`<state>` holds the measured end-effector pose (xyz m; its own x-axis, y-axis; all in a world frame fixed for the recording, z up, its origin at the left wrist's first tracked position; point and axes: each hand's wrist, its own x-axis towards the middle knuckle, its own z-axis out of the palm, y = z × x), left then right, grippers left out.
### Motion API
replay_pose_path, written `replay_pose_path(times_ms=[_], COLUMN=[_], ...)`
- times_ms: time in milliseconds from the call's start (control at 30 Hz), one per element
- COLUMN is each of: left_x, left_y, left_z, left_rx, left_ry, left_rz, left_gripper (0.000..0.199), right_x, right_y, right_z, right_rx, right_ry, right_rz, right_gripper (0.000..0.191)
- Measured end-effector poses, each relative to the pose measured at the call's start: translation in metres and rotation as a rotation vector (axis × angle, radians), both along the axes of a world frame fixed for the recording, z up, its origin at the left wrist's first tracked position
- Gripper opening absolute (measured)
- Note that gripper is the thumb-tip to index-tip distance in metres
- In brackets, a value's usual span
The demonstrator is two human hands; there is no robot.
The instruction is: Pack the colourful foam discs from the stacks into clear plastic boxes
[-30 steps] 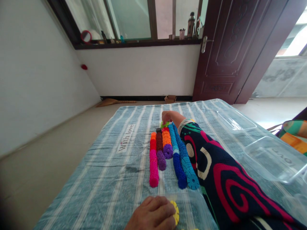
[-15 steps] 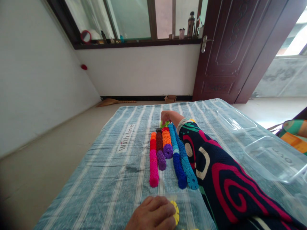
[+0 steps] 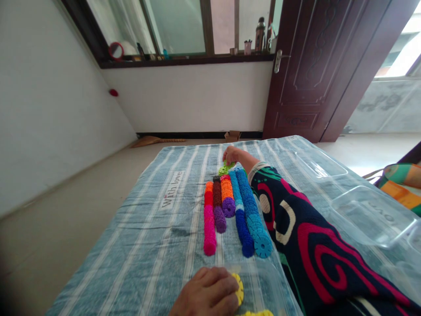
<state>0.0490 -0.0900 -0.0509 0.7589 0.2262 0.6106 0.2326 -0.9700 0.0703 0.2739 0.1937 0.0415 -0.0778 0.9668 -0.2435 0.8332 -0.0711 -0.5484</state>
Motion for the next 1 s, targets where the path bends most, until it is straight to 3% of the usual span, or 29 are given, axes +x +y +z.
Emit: replay_pose_path(times_ms=[100, 167, 233, 367, 467, 533, 633, 733, 867, 1000], left_x=[0.000, -0.001, -0.001, -0.001, 0.000, 0.001, 0.002, 0.003, 0.004, 0.003], left_y=[-0.003, -0.006, -0.009, -0.009, -0.007, -0.007, -0.008, -0.010, -0.011, -0.009], left_z=[0.004, 0.012, 0.022, 0.036, 0.039, 0.040, 0.041, 0.042, 0.040, 0.036], left_rx=[-0.032, -0.103, -0.185, -0.268, -0.303, -0.311, -0.312, -0.347, -0.412, -0.358], left_ry=[0.026, 0.087, 0.176, 0.259, 0.305, 0.330, 0.355, 0.322, 0.272, 0.282], left_rz=[0.004, 0.012, 0.011, -0.011, -0.026, -0.022, 0.022, 0.082, 0.097, 0.070], left_gripper=[0.027, 0.021, 0.012, 0.017, 0.020, 0.019, 0.018, 0.020, 0.022, 0.022], right_x=[0.008, 0.014, 0.018, 0.013, 0.003, -0.004, -0.010, -0.013, -0.012, -0.008], right_y=[-0.017, -0.041, -0.079, -0.179, -0.245, -0.273, -0.292, -0.297, -0.302, -0.308], right_z=[0.012, 0.022, 0.032, 0.045, 0.041, 0.031, 0.014, 0.002, -0.008, -0.023], right_rx=[0.068, 0.080, 0.086, 0.080, 0.168, 0.274, 0.423, 0.485, 0.502, 0.517], right_ry=[0.019, 0.041, 0.089, 0.171, 0.125, 0.020, -0.133, -0.216, -0.201, -0.142], right_rz=[-0.013, 0.045, 0.240, 0.571, 0.742, 0.844, 0.958, 1.021, 1.013, 0.981], right_gripper=[0.045, 0.042, 0.040, 0.035, 0.033, 0.038, 0.047, 0.045, 0.062, 0.082])
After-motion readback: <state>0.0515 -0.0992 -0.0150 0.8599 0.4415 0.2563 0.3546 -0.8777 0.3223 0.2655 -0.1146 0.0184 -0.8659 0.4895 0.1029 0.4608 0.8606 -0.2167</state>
